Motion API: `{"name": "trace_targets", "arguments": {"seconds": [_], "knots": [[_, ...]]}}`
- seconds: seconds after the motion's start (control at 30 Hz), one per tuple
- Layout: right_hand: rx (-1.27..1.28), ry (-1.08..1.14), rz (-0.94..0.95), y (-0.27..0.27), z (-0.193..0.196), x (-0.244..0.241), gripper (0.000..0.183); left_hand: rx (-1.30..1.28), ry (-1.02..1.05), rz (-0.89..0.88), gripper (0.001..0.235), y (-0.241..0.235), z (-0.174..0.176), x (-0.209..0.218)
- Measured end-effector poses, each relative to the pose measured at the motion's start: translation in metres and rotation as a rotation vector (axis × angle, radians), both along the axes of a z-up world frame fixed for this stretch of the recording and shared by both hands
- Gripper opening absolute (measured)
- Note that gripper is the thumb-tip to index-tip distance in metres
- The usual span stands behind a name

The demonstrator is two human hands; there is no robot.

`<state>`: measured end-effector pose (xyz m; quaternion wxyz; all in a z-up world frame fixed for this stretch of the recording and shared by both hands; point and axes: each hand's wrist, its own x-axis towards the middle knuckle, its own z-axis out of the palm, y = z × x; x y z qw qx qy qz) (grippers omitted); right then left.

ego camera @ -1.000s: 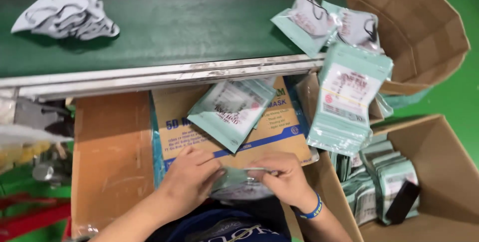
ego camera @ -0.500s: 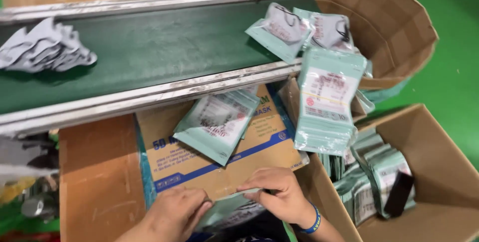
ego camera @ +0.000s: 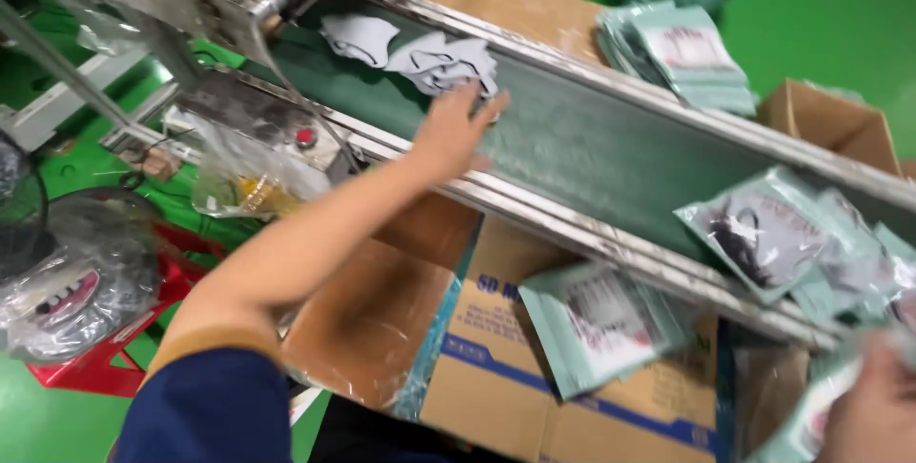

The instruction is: The recorder is taking face masks off a conveyor belt and putting them into plastic bags, then placing the bags into a box.

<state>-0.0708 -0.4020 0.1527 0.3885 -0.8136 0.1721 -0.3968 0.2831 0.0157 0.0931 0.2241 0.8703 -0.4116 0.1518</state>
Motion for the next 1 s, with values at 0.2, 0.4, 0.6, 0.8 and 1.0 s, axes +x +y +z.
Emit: {"name": "trace_targets", "arguments": {"seconds": [0.2,0.4,0.6,0.8,1.0], "knots": [[-0.176,-0.12,0.104,0.043,-0.108,0.003,0.026,0.373,-0.391,0.13,0.125,0.009,-0.01,0.138],[-0.122,0.171,0.163,0.099,-0.12,0.036,0.038,0.452,0.092,0.082,0.083,-0.01,-0.085,0.207],[-0.213,0.159,0.368,0.21,-0.054,0.084,0.04,-0.076,0.131,0.08,0.036,-0.042,-0.027,0.108],[-0.308,-0.002,0.435,0.268,-0.051,0.078,0.09,-0.53,0.534,-0.184,0.075,-0.038,-0.005,-0.138],[0.416,0.156,0.565,0.223,-0.111,0.013,0.042,-0.261,0.384,-0.261,0.1,0.049,0.052,-0.188]]}}
